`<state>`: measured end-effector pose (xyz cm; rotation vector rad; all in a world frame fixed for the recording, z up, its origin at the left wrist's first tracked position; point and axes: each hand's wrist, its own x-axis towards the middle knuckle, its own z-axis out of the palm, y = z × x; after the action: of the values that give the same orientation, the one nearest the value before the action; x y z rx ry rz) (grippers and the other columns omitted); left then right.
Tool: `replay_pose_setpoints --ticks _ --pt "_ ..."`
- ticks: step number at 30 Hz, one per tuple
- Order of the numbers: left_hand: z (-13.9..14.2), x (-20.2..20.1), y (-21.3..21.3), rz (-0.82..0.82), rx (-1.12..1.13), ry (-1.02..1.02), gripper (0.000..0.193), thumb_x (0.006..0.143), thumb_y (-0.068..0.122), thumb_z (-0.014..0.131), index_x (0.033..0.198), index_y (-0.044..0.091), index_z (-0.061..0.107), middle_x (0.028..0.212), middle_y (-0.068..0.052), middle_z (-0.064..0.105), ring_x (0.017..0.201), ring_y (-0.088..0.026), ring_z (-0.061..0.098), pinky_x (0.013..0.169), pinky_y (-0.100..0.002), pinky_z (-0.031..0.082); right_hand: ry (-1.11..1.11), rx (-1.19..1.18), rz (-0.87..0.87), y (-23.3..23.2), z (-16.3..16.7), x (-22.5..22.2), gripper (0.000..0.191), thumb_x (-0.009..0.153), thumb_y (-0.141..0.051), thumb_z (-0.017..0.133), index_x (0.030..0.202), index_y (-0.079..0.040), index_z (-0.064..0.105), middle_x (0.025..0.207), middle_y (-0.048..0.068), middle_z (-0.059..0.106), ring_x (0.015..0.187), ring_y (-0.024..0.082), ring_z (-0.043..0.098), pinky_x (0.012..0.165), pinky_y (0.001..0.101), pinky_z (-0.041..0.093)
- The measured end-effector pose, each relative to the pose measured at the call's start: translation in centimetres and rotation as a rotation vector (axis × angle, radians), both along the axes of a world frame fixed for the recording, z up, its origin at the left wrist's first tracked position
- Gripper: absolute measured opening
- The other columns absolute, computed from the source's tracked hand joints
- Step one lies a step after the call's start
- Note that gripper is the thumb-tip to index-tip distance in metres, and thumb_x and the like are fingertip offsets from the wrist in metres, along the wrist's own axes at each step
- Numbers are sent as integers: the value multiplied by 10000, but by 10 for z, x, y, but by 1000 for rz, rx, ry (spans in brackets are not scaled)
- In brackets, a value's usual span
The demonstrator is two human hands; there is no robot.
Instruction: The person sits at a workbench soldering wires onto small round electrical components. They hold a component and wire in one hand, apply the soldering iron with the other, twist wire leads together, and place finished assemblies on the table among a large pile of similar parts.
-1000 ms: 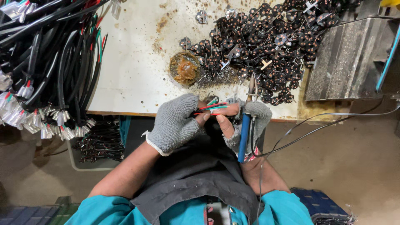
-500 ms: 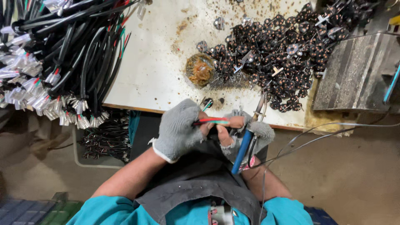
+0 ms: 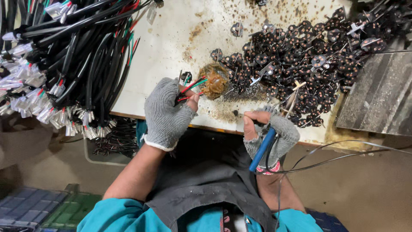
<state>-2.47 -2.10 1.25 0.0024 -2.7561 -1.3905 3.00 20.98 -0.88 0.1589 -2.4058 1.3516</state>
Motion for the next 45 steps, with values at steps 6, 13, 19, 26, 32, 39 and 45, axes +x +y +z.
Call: replay_pose_setpoints --ticks 6,13,19,26,32,39,45 --pt "-3 2 4 16 -44 76 167 841 158 813 861 93 660 806 -91 597 737 -289 615 671 -402 493 -103 44 -21 -4 18 -5 160 918 -58 821 951 -23 669 913 116 759 862 226 757 839 324 571" --pt "-5 2 4 22 -52 57 151 835 147 809 858 98 668 797 -91 603 737 -287 619 676 -404 499 -134 44 -2 -5 27 -9 116 935 -60 800 950 -11 697 922 103 762 879 220 761 863 324 576" --pt "-7 2 5 35 -51 56 169 856 160 821 861 89 668 795 -104 597 712 -289 618 658 -400 496 -234 75 -12 -2 34 -7 87 889 -53 808 953 -36 751 899 92 757 853 212 742 816 317 552" --pt "-11 3 5 28 -27 163 168 848 131 823 842 83 661 784 -105 598 712 -292 620 659 -396 494 -82 -74 48 -4 25 -11 201 947 -88 807 1007 -21 627 960 88 756 888 208 744 835 307 563" --pt "12 13 -10 -309 246 -144 98 820 98 735 890 53 683 770 -67 612 679 -142 592 621 -299 491 -193 11 80 -1 24 -6 193 848 -94 839 1009 -26 756 859 112 726 738 229 691 687 324 517" --pt "16 30 5 -463 476 -624 82 790 132 699 843 74 673 677 36 570 656 -33 502 569 -256 448 -126 -16 291 12 7 5 427 758 -276 946 1046 -48 728 950 96 757 877 215 744 790 322 589" --pt "-2 36 21 -439 633 -667 143 881 209 735 862 83 669 745 69 568 717 -23 486 630 -224 428 -219 -204 229 15 -14 17 451 784 -277 936 1076 -52 676 1008 69 732 927 200 727 811 330 593"
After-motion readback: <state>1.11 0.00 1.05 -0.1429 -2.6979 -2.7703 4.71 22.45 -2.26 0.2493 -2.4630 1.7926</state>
